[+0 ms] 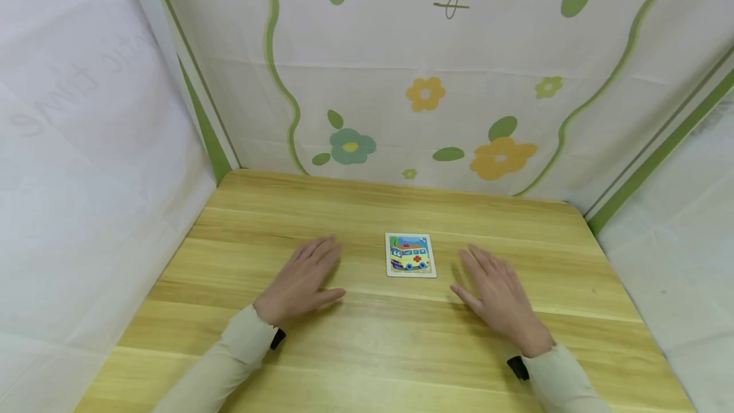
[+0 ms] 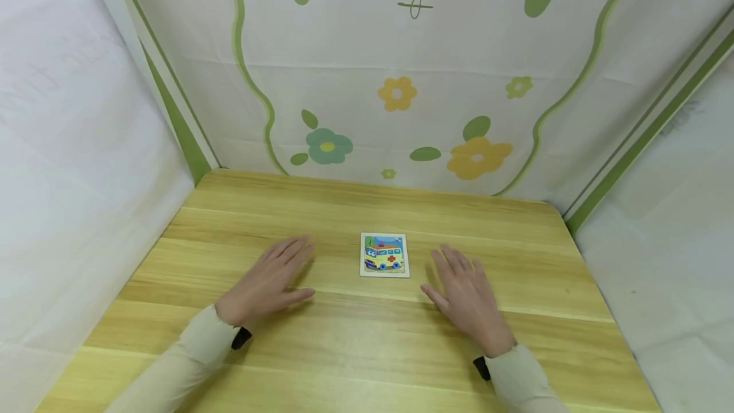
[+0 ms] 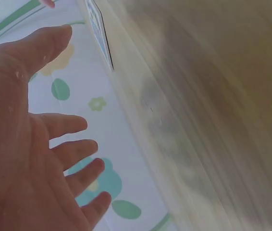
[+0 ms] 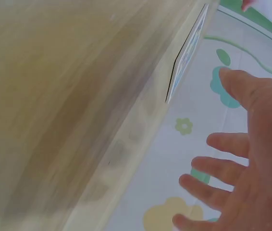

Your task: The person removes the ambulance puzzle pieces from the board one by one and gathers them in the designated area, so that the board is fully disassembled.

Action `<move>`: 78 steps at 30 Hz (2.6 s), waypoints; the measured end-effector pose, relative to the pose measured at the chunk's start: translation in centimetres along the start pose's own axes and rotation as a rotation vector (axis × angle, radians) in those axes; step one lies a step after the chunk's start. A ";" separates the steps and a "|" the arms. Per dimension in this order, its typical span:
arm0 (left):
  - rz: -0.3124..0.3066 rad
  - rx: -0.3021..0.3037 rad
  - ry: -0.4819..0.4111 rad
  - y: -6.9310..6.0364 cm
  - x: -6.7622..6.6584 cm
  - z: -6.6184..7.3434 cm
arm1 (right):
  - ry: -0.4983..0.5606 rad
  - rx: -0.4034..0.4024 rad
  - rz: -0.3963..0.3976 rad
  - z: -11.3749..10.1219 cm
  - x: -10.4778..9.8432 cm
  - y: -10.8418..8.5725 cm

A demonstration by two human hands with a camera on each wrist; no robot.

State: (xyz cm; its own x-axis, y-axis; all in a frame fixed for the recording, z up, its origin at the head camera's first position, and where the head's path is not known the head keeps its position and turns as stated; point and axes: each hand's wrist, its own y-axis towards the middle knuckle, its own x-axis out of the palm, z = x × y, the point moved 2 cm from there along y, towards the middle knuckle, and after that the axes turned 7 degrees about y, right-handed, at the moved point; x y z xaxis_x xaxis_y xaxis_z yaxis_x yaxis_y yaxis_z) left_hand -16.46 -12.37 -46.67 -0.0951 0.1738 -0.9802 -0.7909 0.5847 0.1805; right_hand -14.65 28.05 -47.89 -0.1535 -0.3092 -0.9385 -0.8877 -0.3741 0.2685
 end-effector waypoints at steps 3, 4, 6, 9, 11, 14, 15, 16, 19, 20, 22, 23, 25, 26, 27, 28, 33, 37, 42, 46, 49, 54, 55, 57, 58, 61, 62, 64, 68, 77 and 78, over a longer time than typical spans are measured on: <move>0.003 0.028 -0.007 0.8 0.2 0.2 | 0.040 -0.046 0.027 -0.1 0.3 0.5; 0.002 0.030 -0.013 1.1 0.2 0.3 | 0.055 -0.058 0.032 -0.1 0.4 0.6; -0.003 0.031 -0.023 1.6 0.4 0.5 | 0.083 -0.069 0.037 -0.3 0.6 1.1; -0.017 0.025 -0.065 2.5 0.6 0.9 | 0.127 -0.069 0.018 -0.7 0.8 1.9; -0.023 0.024 -0.101 3.2 0.8 1.3 | 0.150 -0.061 -0.002 -1.0 1.1 2.5; -0.044 0.015 -0.162 4.1 1.0 1.7 | 0.182 -0.053 -0.031 -1.3 1.6 3.5; -0.048 0.012 -0.181 4.4 1.1 1.8 | 0.193 -0.053 -0.037 -1.4 1.8 3.8; -0.049 0.009 -0.192 4.7 1.3 1.9 | 0.204 -0.055 -0.042 -1.5 2.0 4.1; -0.058 -0.006 -0.218 5.7 1.8 2.2 | 0.237 -0.067 -0.055 -1.8 2.5 5.2; -0.057 -0.008 -0.221 6.1 1.9 2.2 | 0.242 -0.069 -0.061 -2.0 2.7 5.5; -0.056 -0.013 -0.227 6.8 2.2 2.3 | 0.255 -0.078 -0.076 -2.2 3.0 6.3; -0.061 -0.016 -0.237 7.1 2.3 2.4 | 0.260 -0.079 -0.085 -2.4 3.2 6.6; -0.072 -0.022 -0.252 7.7 2.5 2.5 | 0.270 -0.084 -0.101 -2.8 3.4 7.4; -0.081 -0.027 -0.258 8.0 2.6 2.5 | 0.276 -0.092 -0.105 -3.0 3.5 7.7; -0.091 -0.035 -0.265 8.3 2.7 2.5 | 0.285 -0.102 -0.109 -3.2 3.5 8.1; -0.098 -0.040 -0.270 8.6 2.8 2.5 | 0.296 -0.110 -0.115 -3.4 3.6 8.5; -0.106 -0.041 -0.274 10.2 3.4 2.5 | 0.319 -0.158 -0.141 -4.1 3.8 10.4; -0.121 -0.033 -0.275 11.2 3.7 2.3 | 0.311 -0.170 -0.197 -4.2 4.0 12.1; -0.126 -0.025 -0.308 12.4 3.9 2.0 | 0.304 -0.174 -0.282 -4.1 4.1 14.0; -0.128 -0.034 -0.342 13.1 4.0 1.8 | 0.321 -0.171 -0.340 -3.9 4.1 15.1; -0.147 -0.050 -0.357 13.5 4.1 1.6 | 0.325 -0.176 -0.373 -3.9 4.0 15.7; -0.174 -0.068 -0.363 14.0 4.4 1.7 | 0.332 -0.170 -0.411 -4.0 3.9 16.4; -0.179 -0.071 -0.366 14.1 4.5 1.7 | 0.333 -0.162 -0.421 -4.0 3.8 16.6; -0.187 -0.074 -0.369 14.3 4.7 1.7 | 0.338 -0.143 -0.440 -4.1 3.8 16.8; -0.190 -0.074 -0.371 14.4 4.8 1.7 | 0.338 -0.132 -0.448 -4.0 3.8 16.9; -0.195 -0.078 -0.380 14.6 5.1 1.8 | 0.346 -0.106 -0.469 -3.9 4.0 17.2; -0.195 -0.078 -0.382 14.7 5.2 1.8 | 0.351 -0.103 -0.473 -3.9 4.0 17.3; -0.190 -0.080 -0.390 14.8 5.4 1.8 | 0.355 -0.100 -0.476 -3.8 4.2 17.4; -0.183 -0.075 -0.388 14.9 5.7 1.8 | 0.340 -0.109 -0.472 -3.7 4.6 17.4; -0.177 -0.072 -0.373 15.0 6.0 1.9 | 0.362 -0.138 -0.452 -3.3 5.5 17.3; -0.177 -0.072 -0.372 14.9 6.1 1.9 | 0.361 -0.142 -0.451 -3.3 5.5 17.3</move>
State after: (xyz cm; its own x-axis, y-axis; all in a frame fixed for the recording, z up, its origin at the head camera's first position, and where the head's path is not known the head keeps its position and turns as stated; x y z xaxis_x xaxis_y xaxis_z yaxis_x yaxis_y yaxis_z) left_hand -27.71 -1.07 -49.76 0.2605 0.3580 -0.8966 -0.8170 0.5767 -0.0071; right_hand -29.40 16.99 -47.67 0.4051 -0.3613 -0.8399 -0.7604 -0.6431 -0.0901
